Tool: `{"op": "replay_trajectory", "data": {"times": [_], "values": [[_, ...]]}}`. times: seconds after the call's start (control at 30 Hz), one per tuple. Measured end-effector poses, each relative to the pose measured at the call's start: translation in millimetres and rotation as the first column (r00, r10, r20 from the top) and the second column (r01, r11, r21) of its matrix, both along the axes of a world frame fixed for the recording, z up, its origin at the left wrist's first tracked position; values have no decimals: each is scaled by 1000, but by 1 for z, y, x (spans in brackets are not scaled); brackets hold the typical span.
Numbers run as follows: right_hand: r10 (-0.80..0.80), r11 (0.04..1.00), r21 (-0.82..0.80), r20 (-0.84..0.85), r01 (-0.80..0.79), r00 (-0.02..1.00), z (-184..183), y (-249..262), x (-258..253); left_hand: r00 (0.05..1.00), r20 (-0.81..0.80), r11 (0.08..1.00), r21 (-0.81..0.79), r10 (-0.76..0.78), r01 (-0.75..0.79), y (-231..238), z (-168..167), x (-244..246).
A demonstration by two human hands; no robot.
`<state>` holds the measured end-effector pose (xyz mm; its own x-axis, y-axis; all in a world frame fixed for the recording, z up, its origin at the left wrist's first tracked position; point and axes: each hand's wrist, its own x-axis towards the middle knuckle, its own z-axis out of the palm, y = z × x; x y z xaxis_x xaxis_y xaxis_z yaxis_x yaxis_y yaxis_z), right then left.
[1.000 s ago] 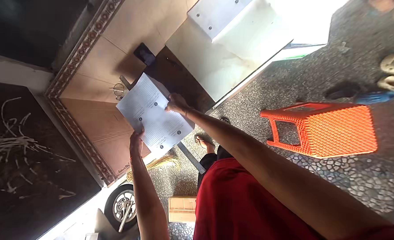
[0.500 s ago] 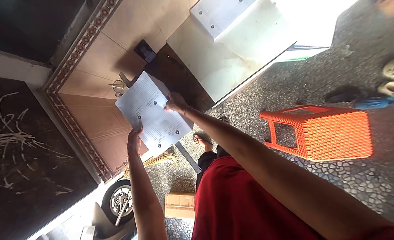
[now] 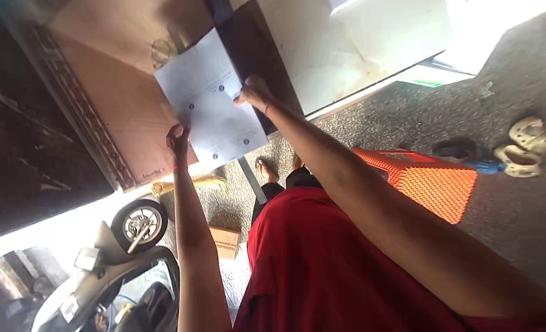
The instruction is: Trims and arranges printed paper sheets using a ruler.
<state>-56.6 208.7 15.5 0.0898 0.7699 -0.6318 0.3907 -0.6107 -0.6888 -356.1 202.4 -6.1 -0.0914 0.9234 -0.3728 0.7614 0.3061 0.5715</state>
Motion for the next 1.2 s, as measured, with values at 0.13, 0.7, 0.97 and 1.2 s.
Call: {"op": "replay_trajectory", "data": {"times": [0.13, 0.7, 0.97, 1.2], "values": [[-29, 999, 44, -18, 30, 999, -3, 2, 3, 994, -58, 988, 120, -91, 97, -29, 32, -2], [-48, 995, 90, -3, 48, 999, -15, 4, 3, 723, -474, 645, 353, -502, 678, -115, 7, 55], [-41, 998, 56, 36, 39, 999, -9, 6, 1, 710, -489, 594, 398, -507, 699, -115, -3, 43], [-34, 998, 55, 37, 32, 999, -11, 6, 2, 709, -450, 604, 377, -543, 703, -113, -4, 36]]}}
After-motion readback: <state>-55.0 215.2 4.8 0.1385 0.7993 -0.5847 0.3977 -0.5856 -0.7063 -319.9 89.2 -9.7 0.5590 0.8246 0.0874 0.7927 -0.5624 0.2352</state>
